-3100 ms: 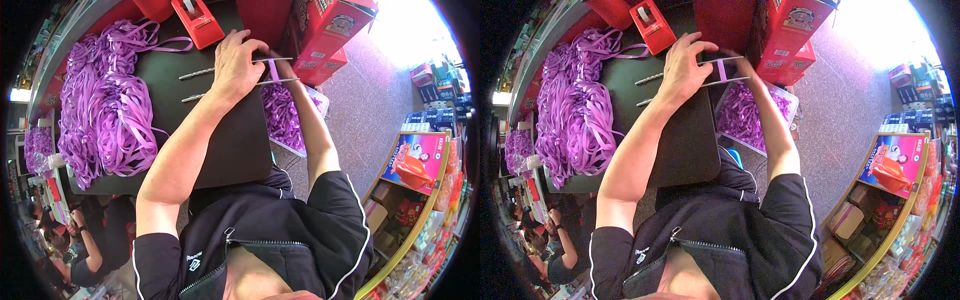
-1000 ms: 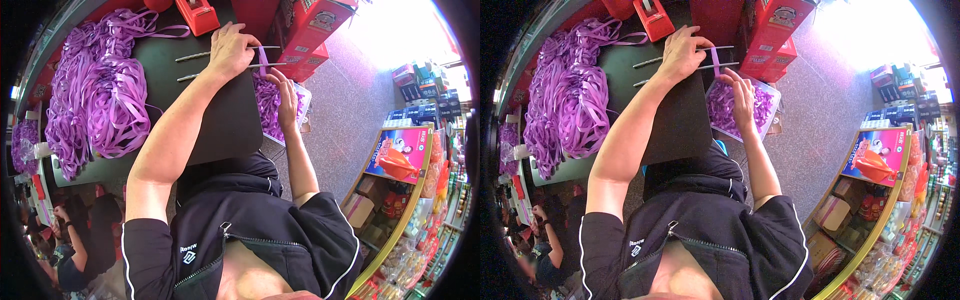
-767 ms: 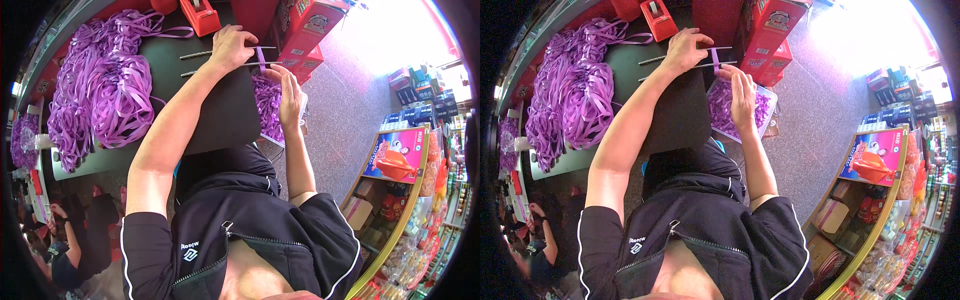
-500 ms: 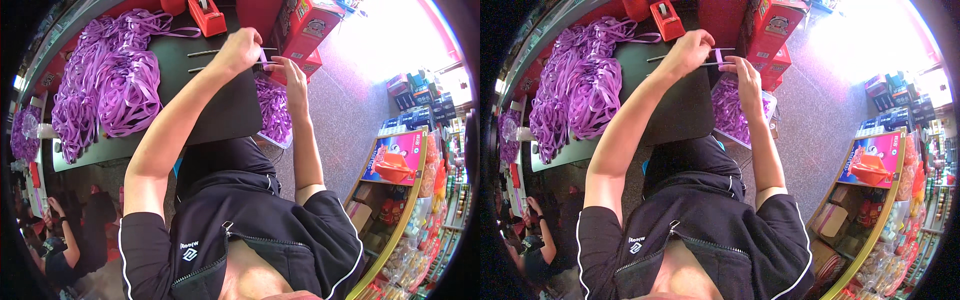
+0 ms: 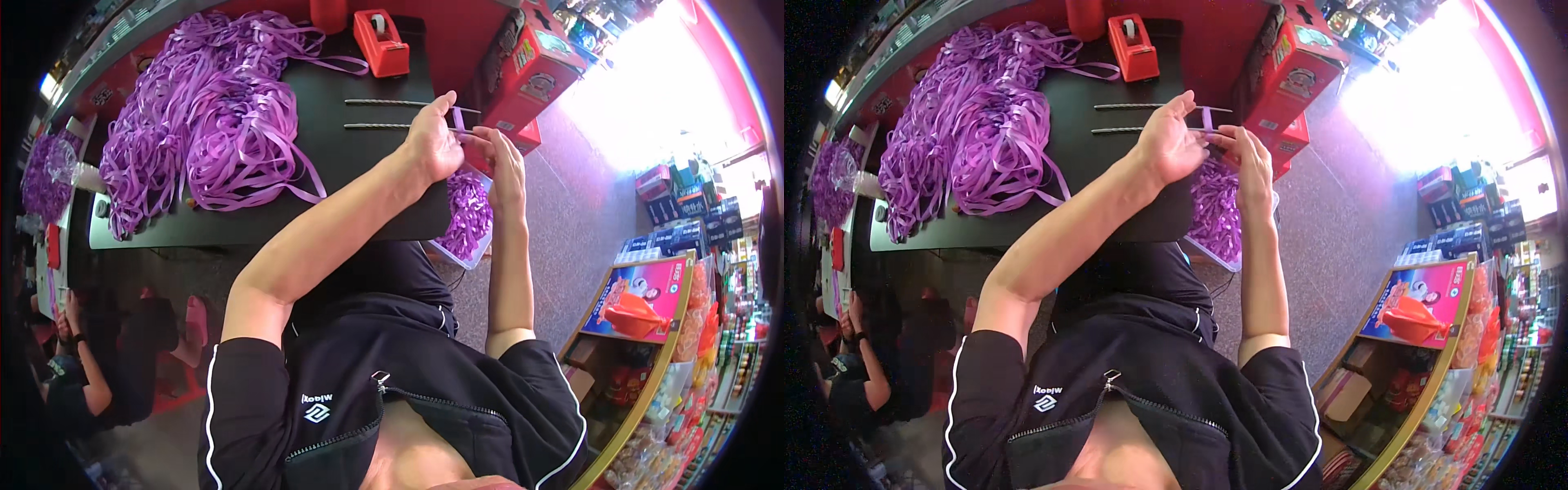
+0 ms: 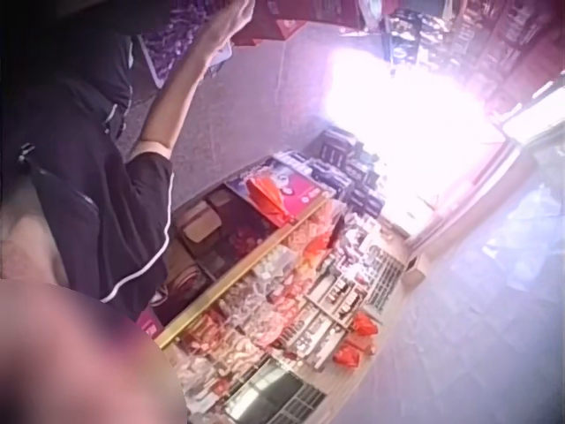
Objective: Wrapping purple ribbon around metal rods and securing with tape to create decorative elements.
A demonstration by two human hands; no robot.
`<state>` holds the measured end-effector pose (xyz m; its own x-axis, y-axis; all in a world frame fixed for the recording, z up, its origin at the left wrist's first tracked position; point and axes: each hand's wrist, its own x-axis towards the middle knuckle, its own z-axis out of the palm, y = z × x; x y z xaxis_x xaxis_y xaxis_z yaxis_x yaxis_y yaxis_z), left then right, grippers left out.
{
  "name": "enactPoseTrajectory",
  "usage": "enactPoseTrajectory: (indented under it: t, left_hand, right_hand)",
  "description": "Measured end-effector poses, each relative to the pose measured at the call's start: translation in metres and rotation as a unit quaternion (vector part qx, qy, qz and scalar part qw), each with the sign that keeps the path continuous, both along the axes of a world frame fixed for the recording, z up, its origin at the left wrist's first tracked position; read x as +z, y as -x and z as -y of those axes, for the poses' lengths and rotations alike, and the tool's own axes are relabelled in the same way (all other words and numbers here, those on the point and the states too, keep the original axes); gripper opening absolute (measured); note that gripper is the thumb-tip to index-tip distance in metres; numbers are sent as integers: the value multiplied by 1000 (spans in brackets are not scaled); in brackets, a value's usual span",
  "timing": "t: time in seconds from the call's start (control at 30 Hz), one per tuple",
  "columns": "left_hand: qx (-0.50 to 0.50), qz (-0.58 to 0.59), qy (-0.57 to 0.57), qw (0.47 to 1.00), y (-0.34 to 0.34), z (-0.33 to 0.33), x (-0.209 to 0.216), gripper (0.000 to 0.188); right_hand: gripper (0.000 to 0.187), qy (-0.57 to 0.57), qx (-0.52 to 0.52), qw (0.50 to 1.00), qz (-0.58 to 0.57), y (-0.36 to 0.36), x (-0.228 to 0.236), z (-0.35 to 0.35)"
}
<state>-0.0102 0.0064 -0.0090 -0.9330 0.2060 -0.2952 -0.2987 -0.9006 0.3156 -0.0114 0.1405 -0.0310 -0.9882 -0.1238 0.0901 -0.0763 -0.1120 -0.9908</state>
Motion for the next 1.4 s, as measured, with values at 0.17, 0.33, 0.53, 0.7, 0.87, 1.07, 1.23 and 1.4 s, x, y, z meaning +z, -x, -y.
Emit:
enactPoseTrajectory:
  t: [0.17, 0.33, 0.53, 0.7, 0.87, 1.07, 1.23, 1.4]
  left_hand:
    - [-20, -59, 0, 998, -6, 7, -1, 61]
    - [-6, -86, -18, 996, -6, 15, -11, 70]
    - [-18, -128, -70, 989, -11, -1, -6, 60]
    - [1, -141, -84, 986, -16, 5, 2, 47]
    - [9, -150, -115, 982, -13, 6, 0, 37]
    - [24, -92, -61, 994, -8, 3, -2, 30]
    - [36, -88, -71, 993, -13, 4, 3, 27]
    - [-1, -93, -73, 993, -10, 2, -1, 61]
  right_hand:
    - [26, -310, -90, 912, -255, 18, 29, 5]
    - [27, -194, 50, 956, -216, 87, 70, 79]
    - [25, -292, 126, 948, -1, 172, 69, 130]
    - [24, -322, 182, 922, 113, 170, 80, 155]
    - [19, -298, 167, 925, 168, 178, 75, 168]
    - [17, -235, 182, 928, 223, 194, 68, 160]
    - [13, -246, 171, 929, 215, 191, 70, 160]
    - [13, -220, 193, 939, 178, 178, 85, 146]
